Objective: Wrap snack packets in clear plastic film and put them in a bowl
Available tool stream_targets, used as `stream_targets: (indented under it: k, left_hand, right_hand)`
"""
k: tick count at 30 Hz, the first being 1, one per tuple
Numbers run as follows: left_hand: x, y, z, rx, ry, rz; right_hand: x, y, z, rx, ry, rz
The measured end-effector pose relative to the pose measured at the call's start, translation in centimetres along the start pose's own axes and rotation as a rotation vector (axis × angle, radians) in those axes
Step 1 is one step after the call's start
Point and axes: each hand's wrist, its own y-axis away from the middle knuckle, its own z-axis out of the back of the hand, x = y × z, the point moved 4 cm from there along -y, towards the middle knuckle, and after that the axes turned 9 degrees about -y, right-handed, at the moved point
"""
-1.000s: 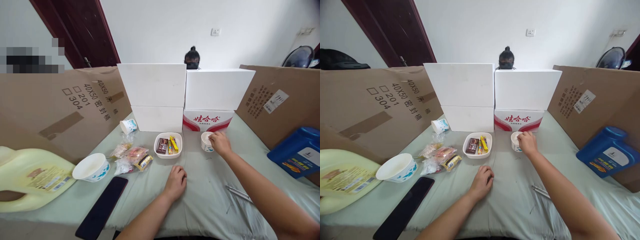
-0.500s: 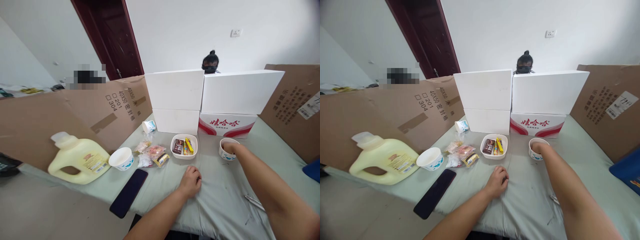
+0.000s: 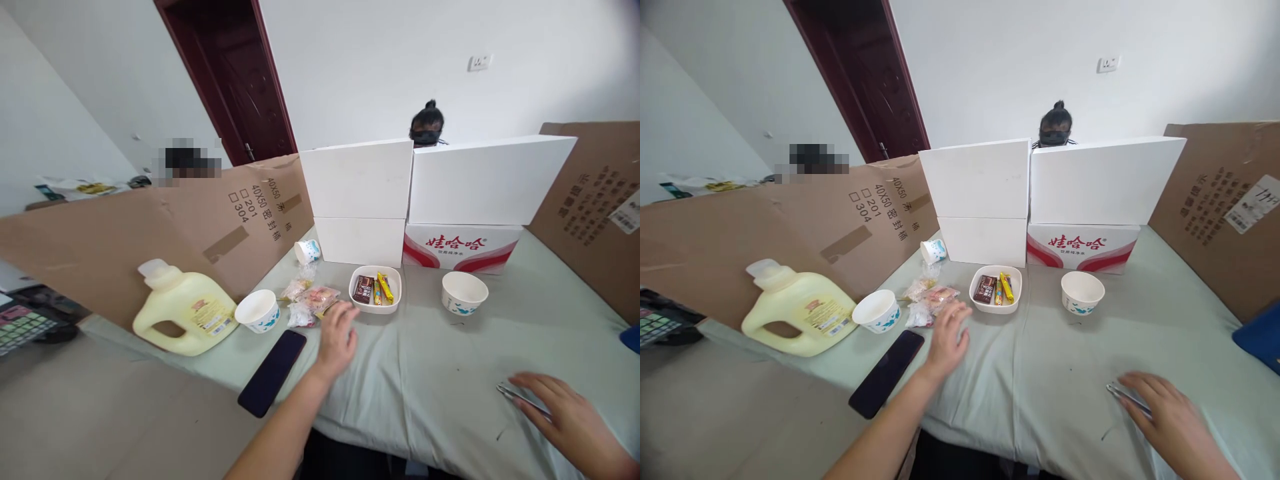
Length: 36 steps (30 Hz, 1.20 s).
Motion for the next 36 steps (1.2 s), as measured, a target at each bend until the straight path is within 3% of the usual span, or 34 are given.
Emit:
stream_targets:
  k: [3,6,9,12,15,17,19,21,24,26,27,30,32,36]
  left_hand:
    - [6.1,-1.4,1.8,0.069,-0.242,0.189]
    - [10.5,-3.1,2.2,0.212,-0.226,0.240]
    - [12.2,-4.8,2.3,0.309,-0.068,0.195]
    - [12.4,-6.1,2.9,0.249,-0.026,0.217]
    - [10.7,-6.6,3.2,0.092,0.121,0.324]
    - [8.5,-6.2,2.7,-0.065,0.413,0.468]
    - [5.3,-5.1,1.1,-0.161,0.757,0.605]
    - [1.2,-3.3,-1.5,-0.059,0.997,0.687]
    - [-4.2,0.6,-5.6,0.204,1.088,0.755]
    - [-6.1,3.1,-7.2,0.296,0.930,0.679]
    - [-6.5,4.0,-7.6,0.288,0.804,0.596]
    - [-6.7,5.3,-7.3,0.100,0.444,0.351]
    - [-6.7,5.5,-6.9,0.024,0.336,0.222]
    - [-7.5,5.0,-6.7,0.117,0.317,0.050]
  right_hand:
    - [-2.8,5.4,-1.1,-0.109,0.044,0.081]
    - [-2.4,7.0,-1.6,-0.153,0.076,0.095]
    - [-0.7,6.6,-1.5,-0.180,0.121,0.088]
    - [0.3,6.1,-1.1,-0.181,0.149,0.075]
    - [0.5,6.1,-0.8,-0.169,0.148,0.047]
    - [0.7,6.1,-0.7,-0.159,0.139,0.020]
    - [1.1,5.9,-0.6,-0.145,0.135,-0.001]
    - [1.5,5.7,-0.3,-0.138,0.133,-0.012]
    - [2.0,5.6,0.2,-0.135,0.123,-0.018]
    - [2.1,5.6,0.6,-0.146,0.116,-0.028]
    - [2.2,5.6,0.9,-0.157,0.112,-0.038]
    - [3.5,5.0,1.3,-0.200,0.082,-0.084]
    - [5.7,3.7,1.1,-0.229,0.016,-0.100]
    - [13.2,-0.7,-0.4,-0.222,-0.226,-0.058]
